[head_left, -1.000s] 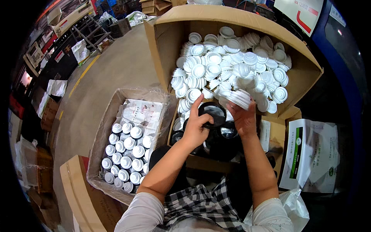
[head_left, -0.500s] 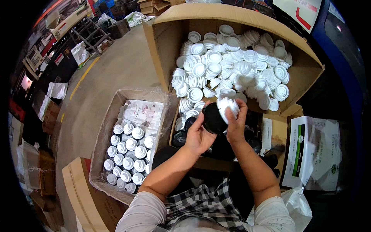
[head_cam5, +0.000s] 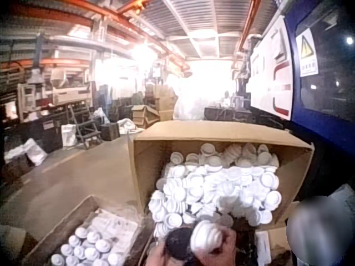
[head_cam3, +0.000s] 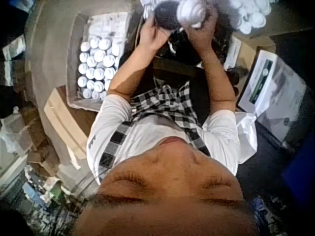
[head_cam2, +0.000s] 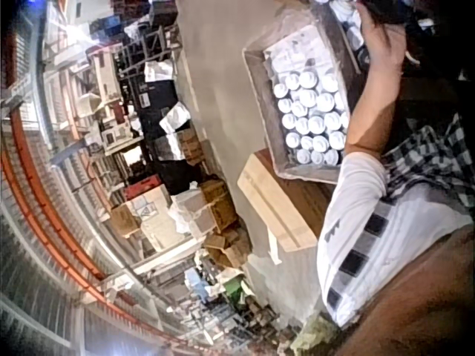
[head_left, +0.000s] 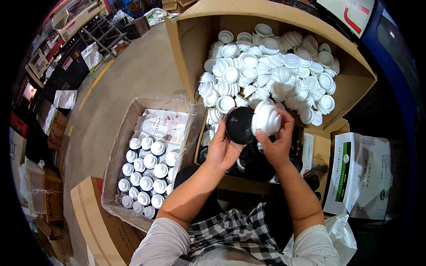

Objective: The person sits on the floor and repeatedly picks up black containers and white lids, placing the lids onto the containers. The person then places the assembled containers into a nearby box.

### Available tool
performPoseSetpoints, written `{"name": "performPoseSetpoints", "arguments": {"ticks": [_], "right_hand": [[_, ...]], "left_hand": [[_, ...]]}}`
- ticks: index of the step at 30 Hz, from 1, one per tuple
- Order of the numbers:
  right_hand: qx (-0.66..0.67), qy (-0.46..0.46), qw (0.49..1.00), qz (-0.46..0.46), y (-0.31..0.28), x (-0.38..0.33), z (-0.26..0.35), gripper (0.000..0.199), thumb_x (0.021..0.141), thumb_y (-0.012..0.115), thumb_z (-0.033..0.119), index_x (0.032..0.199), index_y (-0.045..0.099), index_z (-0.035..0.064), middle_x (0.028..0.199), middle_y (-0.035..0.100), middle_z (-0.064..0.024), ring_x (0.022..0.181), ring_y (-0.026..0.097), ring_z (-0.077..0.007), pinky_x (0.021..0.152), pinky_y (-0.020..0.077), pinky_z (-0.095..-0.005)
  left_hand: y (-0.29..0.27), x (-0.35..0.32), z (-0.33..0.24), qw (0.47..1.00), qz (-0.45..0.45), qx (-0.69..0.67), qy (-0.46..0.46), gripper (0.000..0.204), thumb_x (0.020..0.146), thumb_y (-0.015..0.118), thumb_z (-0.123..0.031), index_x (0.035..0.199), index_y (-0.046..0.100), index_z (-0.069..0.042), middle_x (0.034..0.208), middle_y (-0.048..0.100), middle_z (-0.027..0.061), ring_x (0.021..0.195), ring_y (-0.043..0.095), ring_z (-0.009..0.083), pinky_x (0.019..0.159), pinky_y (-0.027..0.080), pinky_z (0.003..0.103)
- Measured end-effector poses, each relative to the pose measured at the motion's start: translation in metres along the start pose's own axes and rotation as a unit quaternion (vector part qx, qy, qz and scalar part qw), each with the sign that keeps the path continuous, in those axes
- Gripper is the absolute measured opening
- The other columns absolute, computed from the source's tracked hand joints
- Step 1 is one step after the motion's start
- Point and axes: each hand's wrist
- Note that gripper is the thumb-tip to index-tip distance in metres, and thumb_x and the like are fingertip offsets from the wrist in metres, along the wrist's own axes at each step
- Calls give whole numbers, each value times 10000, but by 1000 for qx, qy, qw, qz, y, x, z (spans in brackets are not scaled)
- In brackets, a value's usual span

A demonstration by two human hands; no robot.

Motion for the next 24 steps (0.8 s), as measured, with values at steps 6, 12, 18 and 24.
{"name": "performPoseSetpoints", "arguments": {"ticks": [6, 12, 18, 24], "right_hand": [[-85, -97, 991, 45, 14, -8, 7, 731, 566, 813, 147, 1150, 379, 74, 1246, 445, -199, 1109, 489, -294, 902, 413, -370], [-82, -91, 991, 53, 17, -10, 5, 763, 552, 830, 176, 1153, 369, 81, 1244, 450, -194, 1111, 491, -291, 904, 415, -370], [-94, -102, 989, 56, 16, -9, 3, 764, 549, 836, 197, 1142, 368, 80, 1232, 457, -191, 1114, 490, -300, 913, 415, -381], [-91, -89, 989, 78, 20, -10, -2, 712, 573, 818, 163, 1120, 369, 82, 1248, 435, -209, 1124, 479, -318, 920, 399, -392]], "left_hand": [[13, -6, 9, 984, -2, 146, 103, 488, 939, 356, -347, 1321, 295, -50, 1300, 397, 108, 1196, 402, 223, 999, 335, 372], [14, -8, 10, 975, 11, 186, 119, 498, 936, 359, -345, 1331, 267, -55, 1304, 384, 122, 1190, 407, 241, 990, 351, 377], [16, -11, 10, 972, 17, 208, 112, 519, 932, 374, -345, 1342, 236, -57, 1311, 367, 119, 1192, 403, 240, 991, 351, 369], [4, -9, 17, 950, -3, 259, 174, 564, 843, 580, -204, 1299, 290, -42, 1257, 403, 123, 1148, 426, 222, 960, 373, 344]]}}
Point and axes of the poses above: each hand's wrist, its own x-axis towards the middle knuckle, its own y-axis out of the palm, z = x × y
